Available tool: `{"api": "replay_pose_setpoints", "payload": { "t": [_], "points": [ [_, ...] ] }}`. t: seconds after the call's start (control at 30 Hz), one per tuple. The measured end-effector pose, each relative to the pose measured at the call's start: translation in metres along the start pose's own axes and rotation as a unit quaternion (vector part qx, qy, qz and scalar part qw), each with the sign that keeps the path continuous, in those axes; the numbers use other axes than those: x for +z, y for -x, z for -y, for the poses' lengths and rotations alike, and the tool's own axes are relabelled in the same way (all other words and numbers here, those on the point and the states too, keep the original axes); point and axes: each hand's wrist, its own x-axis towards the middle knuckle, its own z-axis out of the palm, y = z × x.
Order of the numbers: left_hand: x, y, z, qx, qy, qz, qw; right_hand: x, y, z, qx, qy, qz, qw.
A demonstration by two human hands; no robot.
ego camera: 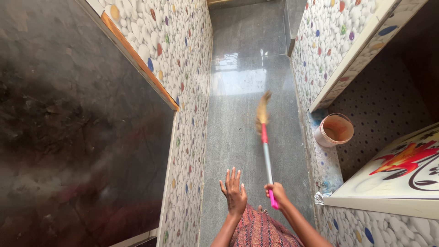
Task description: The person sweeps the floor in a narrow hallway using a broom.
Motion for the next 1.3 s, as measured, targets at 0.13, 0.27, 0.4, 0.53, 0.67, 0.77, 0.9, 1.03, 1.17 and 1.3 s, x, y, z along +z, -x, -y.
{"api": "replay_pose_setpoints", "payload": {
  "t": [0.13, 0.27, 0.4, 0.53, 0.67, 0.77, 0.9, 1.03, 1.17, 1.3],
  "points": [
    [0.002, -0.011, -0.002, 0.01, 0.009, 0.004, 1.0, -0.012, 0.013, -0.012, -0.003, 0.053, -0.091, 0.994],
    [0.001, -0.028, -0.012, 0.036, 0.012, 0.004, 0.999, -0.041, -0.005, -0.007, 0.039, 0.056, -0.189, 0.98],
    [0.0, -0.042, -0.021, 0.051, 0.026, 0.016, 0.998, -0.053, -0.015, -0.019, 0.074, 0.138, -0.214, 0.964],
    [0.001, -0.058, -0.027, 0.062, 0.038, 0.023, 0.997, -0.038, -0.036, -0.025, 0.057, 0.09, -0.131, 0.986],
    [0.006, -0.074, -0.031, 0.088, 0.034, 0.031, 0.995, -0.029, -0.052, -0.001, 0.019, 0.107, -0.044, 0.993],
    [0.014, -0.085, -0.029, 0.093, 0.031, 0.044, 0.994, -0.018, -0.034, 0.03, -0.003, 0.125, -0.034, 0.992],
    [0.018, -0.095, -0.019, 0.102, 0.032, 0.048, 0.993, -0.006, -0.008, 0.049, -0.049, 0.174, -0.088, 0.98],
    [0.013, -0.102, -0.012, 0.094, 0.034, 0.051, 0.994, -0.013, -0.019, 0.054, -0.066, 0.19, -0.17, 0.965],
    [0.007, -0.107, -0.004, 0.098, 0.027, 0.037, 0.994, -0.031, -0.061, 0.058, -0.049, 0.171, -0.207, 0.962],
    [0.003, -0.113, 0.007, 0.094, 0.032, 0.038, 0.994, -0.031, -0.09, 0.06, 0.016, 0.262, -0.232, 0.936]
  ]
}}
